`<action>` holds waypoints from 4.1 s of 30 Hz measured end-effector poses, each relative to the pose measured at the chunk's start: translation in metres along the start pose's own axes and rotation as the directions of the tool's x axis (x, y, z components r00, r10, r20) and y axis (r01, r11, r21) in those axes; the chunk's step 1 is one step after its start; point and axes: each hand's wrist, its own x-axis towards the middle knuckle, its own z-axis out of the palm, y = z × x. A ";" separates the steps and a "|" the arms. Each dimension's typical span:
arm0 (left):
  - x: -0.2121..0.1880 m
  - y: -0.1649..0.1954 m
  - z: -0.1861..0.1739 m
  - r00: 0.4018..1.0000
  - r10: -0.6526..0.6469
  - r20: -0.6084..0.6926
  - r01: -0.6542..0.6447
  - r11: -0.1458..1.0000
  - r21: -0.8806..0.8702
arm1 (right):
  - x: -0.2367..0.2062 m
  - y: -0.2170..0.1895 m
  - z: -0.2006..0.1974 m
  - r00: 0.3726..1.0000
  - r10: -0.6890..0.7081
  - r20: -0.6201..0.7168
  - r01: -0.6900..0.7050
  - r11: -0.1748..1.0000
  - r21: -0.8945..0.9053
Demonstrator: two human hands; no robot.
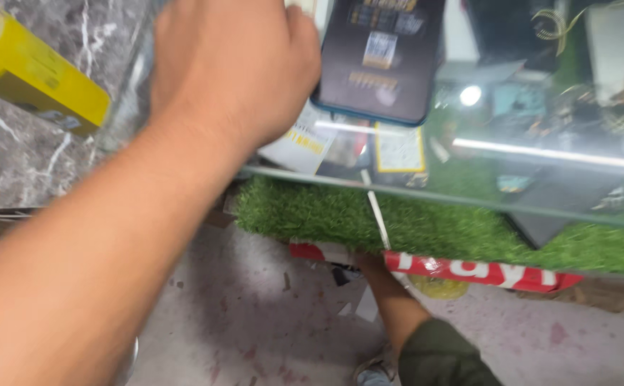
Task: The person holds a smartphone on a glass display counter, takes a screen protector out of its paper sleeve, peels off the backing liner, aligns the protector over the phone screen, and presses and smooths it down with their fingers, turning the phone over as they work.
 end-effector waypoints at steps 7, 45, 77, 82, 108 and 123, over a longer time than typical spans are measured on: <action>0.012 0.012 -0.027 0.993 -0.105 0.061 0.115 0.975 -0.188 | -0.140 0.026 0.003 0.885 -0.083 -0.459 0.357 0.753 0.553; -0.051 0.178 -0.136 0.978 0.129 0.164 0.064 0.560 -0.826 | -0.493 0.081 -0.262 0.550 0.469 -0.691 -0.315 0.883 0.347; -0.811 0.885 -0.362 -0.131 0.970 -0.207 0.861 0.008 -0.509 | -1.249 0.313 0.198 -0.468 0.757 -0.456 0.101 0.559 0.823; -0.877 0.990 -0.359 -0.245 0.947 -0.205 0.847 0.106 -0.521 | -1.323 0.395 0.221 -0.519 0.723 -0.456 0.030 0.548 0.836; -1.092 1.441 -0.508 -0.415 0.708 -0.572 0.841 0.058 -0.539 | -1.636 0.718 0.338 -0.763 0.624 -0.171 0.373 0.640 0.672; -1.256 1.630 -0.701 -0.162 0.478 -0.863 0.872 -0.341 -0.352 | -1.975 0.740 0.388 -0.629 0.653 -0.421 -0.083 0.482 0.872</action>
